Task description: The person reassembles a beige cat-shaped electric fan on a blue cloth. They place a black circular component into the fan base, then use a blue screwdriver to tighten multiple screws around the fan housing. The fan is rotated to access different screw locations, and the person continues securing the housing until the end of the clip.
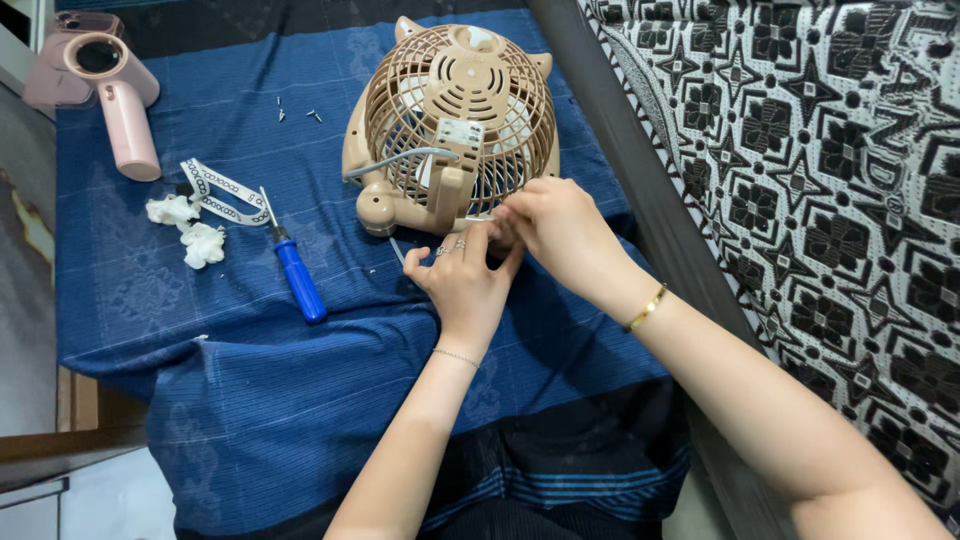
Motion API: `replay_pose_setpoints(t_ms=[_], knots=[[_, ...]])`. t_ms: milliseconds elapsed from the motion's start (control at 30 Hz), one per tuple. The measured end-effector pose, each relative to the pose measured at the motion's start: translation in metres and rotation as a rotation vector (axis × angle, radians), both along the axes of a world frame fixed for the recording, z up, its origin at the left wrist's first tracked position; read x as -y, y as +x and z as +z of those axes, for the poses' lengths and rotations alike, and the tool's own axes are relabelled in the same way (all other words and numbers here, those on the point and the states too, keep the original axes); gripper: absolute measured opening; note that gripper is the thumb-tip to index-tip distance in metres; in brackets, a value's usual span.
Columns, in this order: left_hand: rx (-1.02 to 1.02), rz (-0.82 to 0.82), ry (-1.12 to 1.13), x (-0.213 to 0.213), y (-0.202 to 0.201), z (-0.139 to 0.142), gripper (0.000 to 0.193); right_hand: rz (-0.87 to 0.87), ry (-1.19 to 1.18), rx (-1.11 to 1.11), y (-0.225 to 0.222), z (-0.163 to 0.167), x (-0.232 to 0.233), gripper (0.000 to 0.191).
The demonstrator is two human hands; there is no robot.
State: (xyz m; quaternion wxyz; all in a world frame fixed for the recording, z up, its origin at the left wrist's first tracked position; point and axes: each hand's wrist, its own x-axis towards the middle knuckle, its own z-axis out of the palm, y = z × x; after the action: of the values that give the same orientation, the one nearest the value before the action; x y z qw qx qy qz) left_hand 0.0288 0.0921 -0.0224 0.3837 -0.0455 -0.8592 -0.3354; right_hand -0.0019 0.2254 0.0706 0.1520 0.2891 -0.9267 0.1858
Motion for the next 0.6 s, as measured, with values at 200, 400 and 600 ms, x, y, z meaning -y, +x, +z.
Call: replay_pose_setpoints(t_ms=[200, 400, 600], knots=[[-0.004, 0.0, -0.005, 0.0, 0.002, 0.003, 0.032, -0.239, -0.501, 0.629, -0.019, -0.017, 0.0, 0.026], [-0.02, -0.018, -0.002, 0.003, 0.003, 0.004, 0.034, -0.27, -0.482, 0.721, -0.014, -0.012, -0.004, 0.028], [-0.009, -0.025, 0.007, 0.003, 0.004, 0.008, 0.033, 0.156, 0.203, -0.29, 0.006, 0.03, -0.033, 0.032]])
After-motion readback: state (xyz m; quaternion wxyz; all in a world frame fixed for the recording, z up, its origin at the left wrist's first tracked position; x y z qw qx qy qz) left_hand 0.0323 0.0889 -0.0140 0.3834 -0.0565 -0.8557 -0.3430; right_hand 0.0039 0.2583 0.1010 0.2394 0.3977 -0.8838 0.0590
